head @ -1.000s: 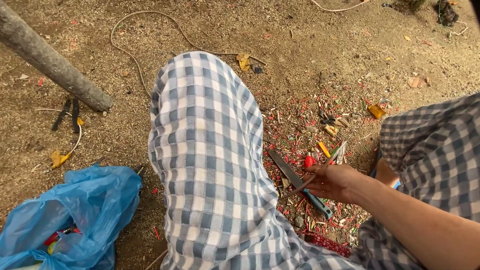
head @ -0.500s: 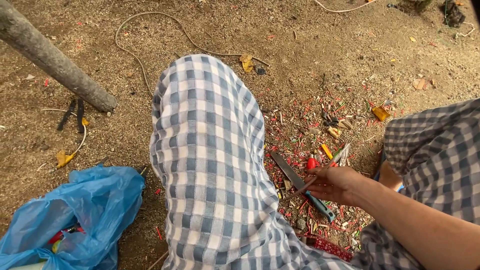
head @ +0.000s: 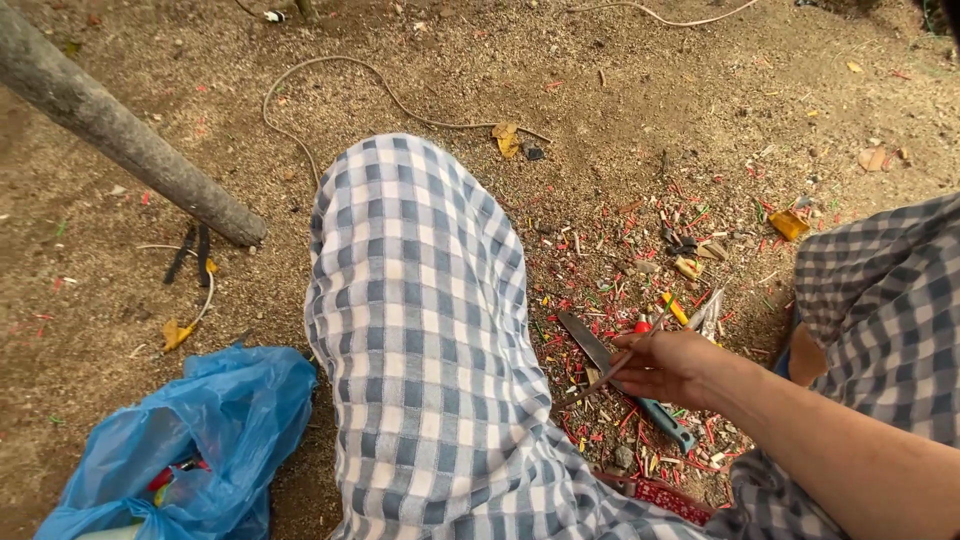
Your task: Stripping insulation from electrical wires and twisting the copper strands by hand and using a knife.
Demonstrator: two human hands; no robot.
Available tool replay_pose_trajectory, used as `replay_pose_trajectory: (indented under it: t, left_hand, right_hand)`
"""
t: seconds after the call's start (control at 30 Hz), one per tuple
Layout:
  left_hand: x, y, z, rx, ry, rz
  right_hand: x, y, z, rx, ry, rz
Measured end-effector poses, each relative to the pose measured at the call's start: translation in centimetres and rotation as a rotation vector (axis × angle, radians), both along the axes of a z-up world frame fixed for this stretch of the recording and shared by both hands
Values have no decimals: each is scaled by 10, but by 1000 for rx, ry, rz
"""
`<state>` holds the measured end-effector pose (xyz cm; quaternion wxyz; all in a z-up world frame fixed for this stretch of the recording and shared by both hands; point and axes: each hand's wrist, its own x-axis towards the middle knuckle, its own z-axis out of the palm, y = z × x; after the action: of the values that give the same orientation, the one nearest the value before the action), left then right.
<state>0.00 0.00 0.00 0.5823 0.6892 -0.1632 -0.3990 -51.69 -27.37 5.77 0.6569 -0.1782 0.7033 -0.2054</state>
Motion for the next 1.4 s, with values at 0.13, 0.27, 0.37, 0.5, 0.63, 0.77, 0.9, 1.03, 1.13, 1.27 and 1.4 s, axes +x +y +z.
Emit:
replay_pose_trajectory:
  t: [0.13, 0.27, 0.37, 0.5, 0.63, 0.77, 0.9, 1.03, 1.13, 1.27, 1.4]
  left_hand:
    - [-25, -30, 63, 43, -41, 54]
    - [-55, -57, 128, 87, -78, 114]
    - [-77, -79, 176, 116, -105, 154]
    - [-155, -184, 303, -68, -94, -97]
    - [-206, -274, 320, -225, 42, -332]
    - [-255, -355, 249, -341, 98, -596]
    - [-294, -377, 175, -262, 75, -646]
    - [-303, -367, 150, -121, 67, -680]
    - [-308, -358, 148, -83, 57, -728]
    - [-321, -357, 129, -37, -24, -800]
    - [-328, -356, 131, -37, -21, -778]
  right_hand:
    - [14, 1, 16, -36, 2, 28]
    - [18, -11, 4, -117, 25, 112]
    - [41, -14, 40, -182, 4, 166]
    - [51, -11, 56, -230, 8, 220]
    - [45, -15, 38, -245, -4, 164]
    - [34, -23, 11, -639, 150, 74]
    - [38, -22, 52, -714, 127, -101]
    - [47, -20, 64, -829, 133, -74]
    - [60, -14, 67, -838, 91, -52]
    - [70, -16, 62, -725, 55, 33]
    - [74, -11, 72, -704, 59, 49]
